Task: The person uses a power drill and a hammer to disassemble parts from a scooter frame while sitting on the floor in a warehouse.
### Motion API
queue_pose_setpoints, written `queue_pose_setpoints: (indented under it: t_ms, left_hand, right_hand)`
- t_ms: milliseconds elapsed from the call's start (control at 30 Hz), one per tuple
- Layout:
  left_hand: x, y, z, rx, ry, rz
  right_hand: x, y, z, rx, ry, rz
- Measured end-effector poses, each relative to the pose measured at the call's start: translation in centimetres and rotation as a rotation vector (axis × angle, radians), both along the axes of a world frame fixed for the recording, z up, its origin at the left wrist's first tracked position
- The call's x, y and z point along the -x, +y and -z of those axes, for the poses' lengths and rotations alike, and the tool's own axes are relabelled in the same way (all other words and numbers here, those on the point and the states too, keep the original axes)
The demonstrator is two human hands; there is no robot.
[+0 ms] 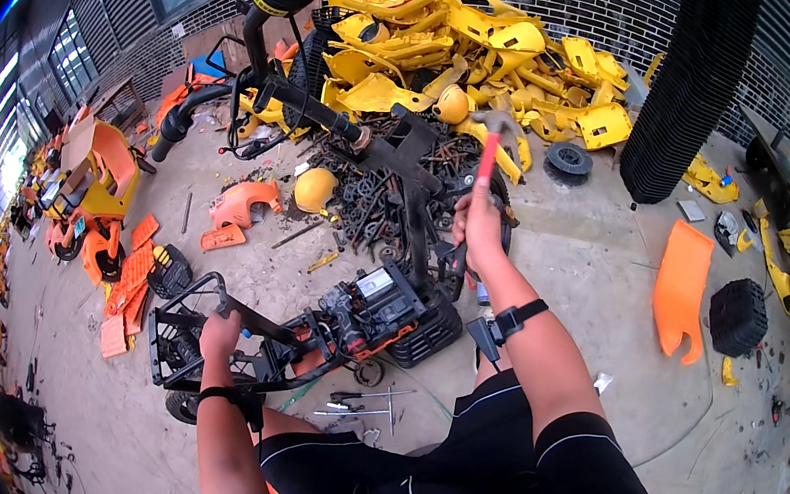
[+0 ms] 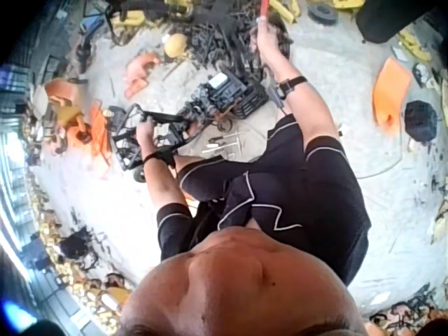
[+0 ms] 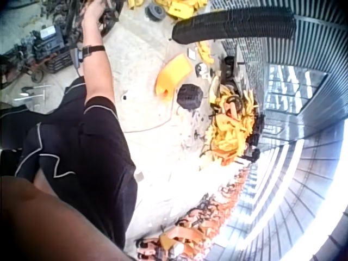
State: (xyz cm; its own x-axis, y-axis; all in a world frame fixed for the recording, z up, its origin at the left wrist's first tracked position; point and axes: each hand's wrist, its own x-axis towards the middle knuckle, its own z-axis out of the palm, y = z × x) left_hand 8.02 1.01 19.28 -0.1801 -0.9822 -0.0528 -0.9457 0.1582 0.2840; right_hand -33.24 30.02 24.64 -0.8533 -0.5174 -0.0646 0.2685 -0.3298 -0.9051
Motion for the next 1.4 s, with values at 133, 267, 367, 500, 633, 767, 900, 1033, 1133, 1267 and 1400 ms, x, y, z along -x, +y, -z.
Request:
queue_pose_setpoints:
  t_ms: [133,267,367,500,633,767,900,1033,1133,1267,1400]
  left_hand:
    - [-1.1,-0.1,0.8,0.09,-0.036,0.015]
    - [-1.0,1.3,0.5,0.145,-0.066,0.011]
    - [-0.7,1.5,0.7,0.19,-0.053,0.006]
    - [-0.6,1.5,2.5,0.345,-0.164,0.046]
    - [-1.4,2.0,2.7,0.319,-0.153,0.048]
    - [-1.7,2.3,2.9,0.359,-0.138,0.097]
    - [-2.4,2.4,3.8,0.512,-0.12,0.139]
    - [-2.0,3.6,3.8,0.521,-0.116,0.155]
    - [-2.3,3.4,3.4,0.483,-0.128,0.174]
    - [-2.8,3.2,3.2,0.47,-0.144,0.169]
    - [-2.4,3.1,3.5,0.483,-0.142,0.177]
  right_hand:
    - [0.7,1.2,1.4,-0.043,-0.207,-0.206]
    - [-1.7,5.4,7.0,0.089,-0.38,-0.118]
    - [-1.3,8.7,12.6,0.132,-0.743,-0.191]
    - [0.3,8.4,14.9,0.183,-0.955,-0.308]
    - [-1.8,7.1,14.4,0.02,-0.517,-0.244]
    - [-3.8,6.6,12.9,-0.037,-0.3,-0.199]
    - [-4.9,5.8,11.8,-0.105,-0.23,-0.132]
    - [-4.3,5.3,10.4,-0.125,-0.166,-0.072]
    - [-3.0,4.5,8.2,-0.078,-0.04,-0.03]
    - [-1.8,2.4,3.2,0.087,0.039,0.025]
    - [-1.1,0.2,0.4,0.143,0.058,0.081]
